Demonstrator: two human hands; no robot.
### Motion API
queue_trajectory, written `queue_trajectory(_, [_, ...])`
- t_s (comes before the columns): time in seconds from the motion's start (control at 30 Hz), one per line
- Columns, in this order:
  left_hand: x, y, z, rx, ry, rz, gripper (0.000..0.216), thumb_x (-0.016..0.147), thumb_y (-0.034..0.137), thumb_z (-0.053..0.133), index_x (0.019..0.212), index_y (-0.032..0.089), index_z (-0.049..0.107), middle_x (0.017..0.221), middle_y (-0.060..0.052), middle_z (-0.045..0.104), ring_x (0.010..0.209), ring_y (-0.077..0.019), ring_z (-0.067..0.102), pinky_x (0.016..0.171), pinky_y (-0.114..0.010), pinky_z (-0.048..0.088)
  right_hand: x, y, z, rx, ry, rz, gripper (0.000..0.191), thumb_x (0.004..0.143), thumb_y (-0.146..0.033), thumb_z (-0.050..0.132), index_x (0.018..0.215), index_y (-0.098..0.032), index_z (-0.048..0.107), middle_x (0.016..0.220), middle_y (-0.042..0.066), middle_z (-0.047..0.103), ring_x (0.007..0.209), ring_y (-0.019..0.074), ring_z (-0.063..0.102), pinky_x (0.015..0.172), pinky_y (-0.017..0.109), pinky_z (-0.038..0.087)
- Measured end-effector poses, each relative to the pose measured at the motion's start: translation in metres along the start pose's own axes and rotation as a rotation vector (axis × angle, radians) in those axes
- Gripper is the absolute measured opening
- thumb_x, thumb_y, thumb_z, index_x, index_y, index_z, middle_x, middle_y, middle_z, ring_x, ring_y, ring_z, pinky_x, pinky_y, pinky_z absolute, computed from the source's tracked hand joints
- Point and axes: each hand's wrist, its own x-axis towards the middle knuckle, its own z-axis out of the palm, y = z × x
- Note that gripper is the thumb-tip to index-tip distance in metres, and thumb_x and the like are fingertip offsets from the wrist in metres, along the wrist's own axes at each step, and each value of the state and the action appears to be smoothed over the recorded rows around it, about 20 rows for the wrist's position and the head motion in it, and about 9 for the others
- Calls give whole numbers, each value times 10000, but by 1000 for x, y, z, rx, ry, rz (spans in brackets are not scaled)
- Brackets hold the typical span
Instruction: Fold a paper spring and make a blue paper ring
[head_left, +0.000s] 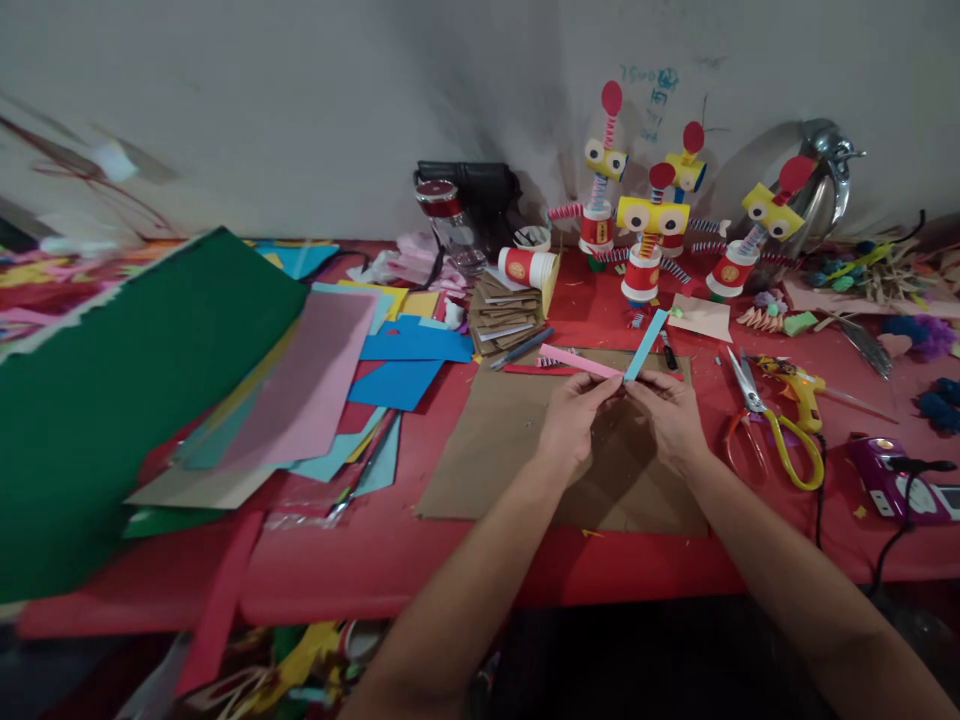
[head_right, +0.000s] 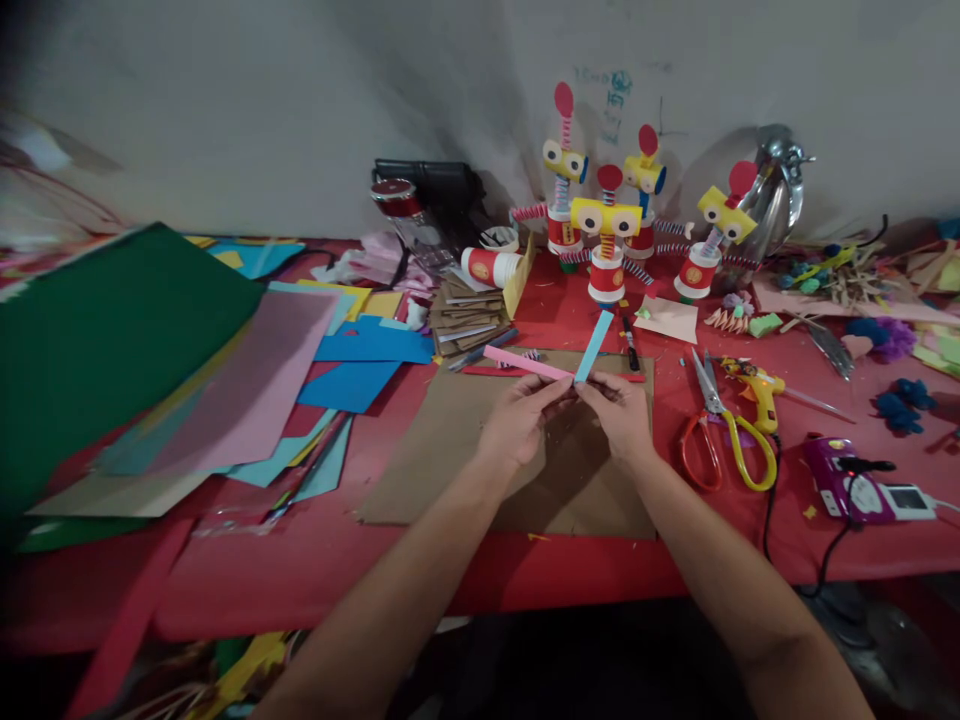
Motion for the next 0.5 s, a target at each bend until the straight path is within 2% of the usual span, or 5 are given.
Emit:
queue_trajectory(0.27, [1,-1,0,56,-65,41,127,596,181,786,683,132,709,653,-31,703,618,-125,638,753,-286,516,1,-1,2,37,76,45,245,575,-362,814,754,-206,753,664,-9,707,642,155,644,700,310,539])
queue_trajectory(0.5, [3,-7,-2,105,-44,82,143,592,185,777,707,126,716,684,-46,716,666,-152,661,768,-306,517,1,-3,5,18,135,57,221,540,-342,807,698,-203,739,650,-14,700,594,131,603,615,269,494])
